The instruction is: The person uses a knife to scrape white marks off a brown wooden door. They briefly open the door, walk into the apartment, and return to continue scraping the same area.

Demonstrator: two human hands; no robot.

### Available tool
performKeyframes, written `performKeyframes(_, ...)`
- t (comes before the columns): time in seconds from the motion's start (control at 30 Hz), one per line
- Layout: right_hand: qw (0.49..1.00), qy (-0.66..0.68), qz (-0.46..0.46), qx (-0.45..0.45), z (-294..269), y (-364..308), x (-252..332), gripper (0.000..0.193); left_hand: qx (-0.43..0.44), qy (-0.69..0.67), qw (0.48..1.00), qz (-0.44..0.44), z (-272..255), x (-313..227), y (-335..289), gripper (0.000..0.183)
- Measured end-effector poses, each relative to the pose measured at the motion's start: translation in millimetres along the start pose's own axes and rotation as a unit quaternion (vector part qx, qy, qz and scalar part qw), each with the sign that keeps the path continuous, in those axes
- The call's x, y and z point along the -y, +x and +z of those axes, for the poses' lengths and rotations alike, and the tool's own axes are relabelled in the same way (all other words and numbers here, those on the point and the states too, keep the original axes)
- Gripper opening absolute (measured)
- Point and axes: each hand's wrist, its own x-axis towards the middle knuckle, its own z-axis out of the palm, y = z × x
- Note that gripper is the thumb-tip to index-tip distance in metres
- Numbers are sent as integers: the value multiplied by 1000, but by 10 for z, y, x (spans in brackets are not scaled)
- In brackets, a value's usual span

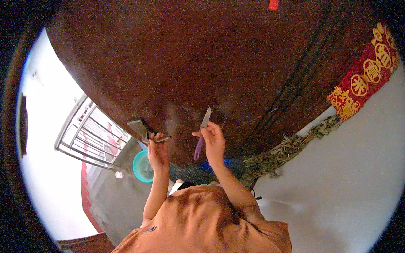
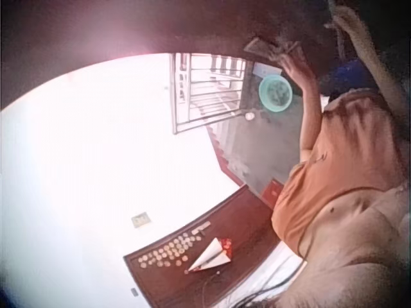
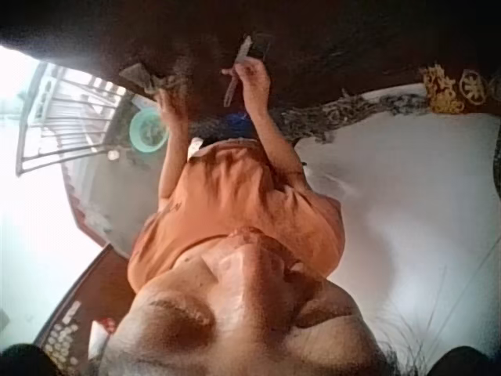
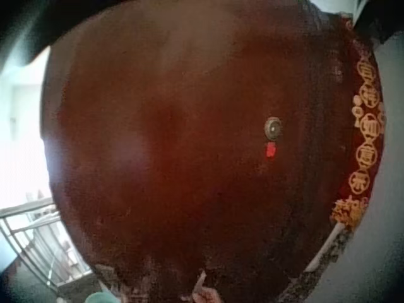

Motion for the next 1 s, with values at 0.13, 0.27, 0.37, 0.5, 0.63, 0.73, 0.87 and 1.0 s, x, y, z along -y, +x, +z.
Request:
performKeyframes(0.13,998,-10,67,15,-176,-204,128,11,108,210,959,-157,-236,120,-457,62)
performKeyframes(0.27,987,-113,90,66,-313,-354,-5,16,264,342,873,-228,-70,149,-707,41)
performKeyframes(0.37,984,-138,99,46,-384,-325,143,27,250,441,833,-223,20,84,-680,21)
performKeyframes(0.5,963,-263,-11,59,-486,-132,466,33,234,467,829,-198,104,-8,-763,19)
performKeyframes(0.63,900,-410,-61,135,-509,-56,622,17,252,510,804,-171,60,-17,-800,15)
performKeyframes(0.73,885,-439,-55,148,-547,-39,655,10,252,520,802,-152,42,-23,-818,13)
performKeyframes(0.87,894,-421,-37,147,-617,-15,692,12,241,540,796,-131,-6,-53,-836,11)
performKeyframes(1.0,908,-403,-33,110,-690,50,668,13,216,506,823,-140,-181,-49,-854,12)
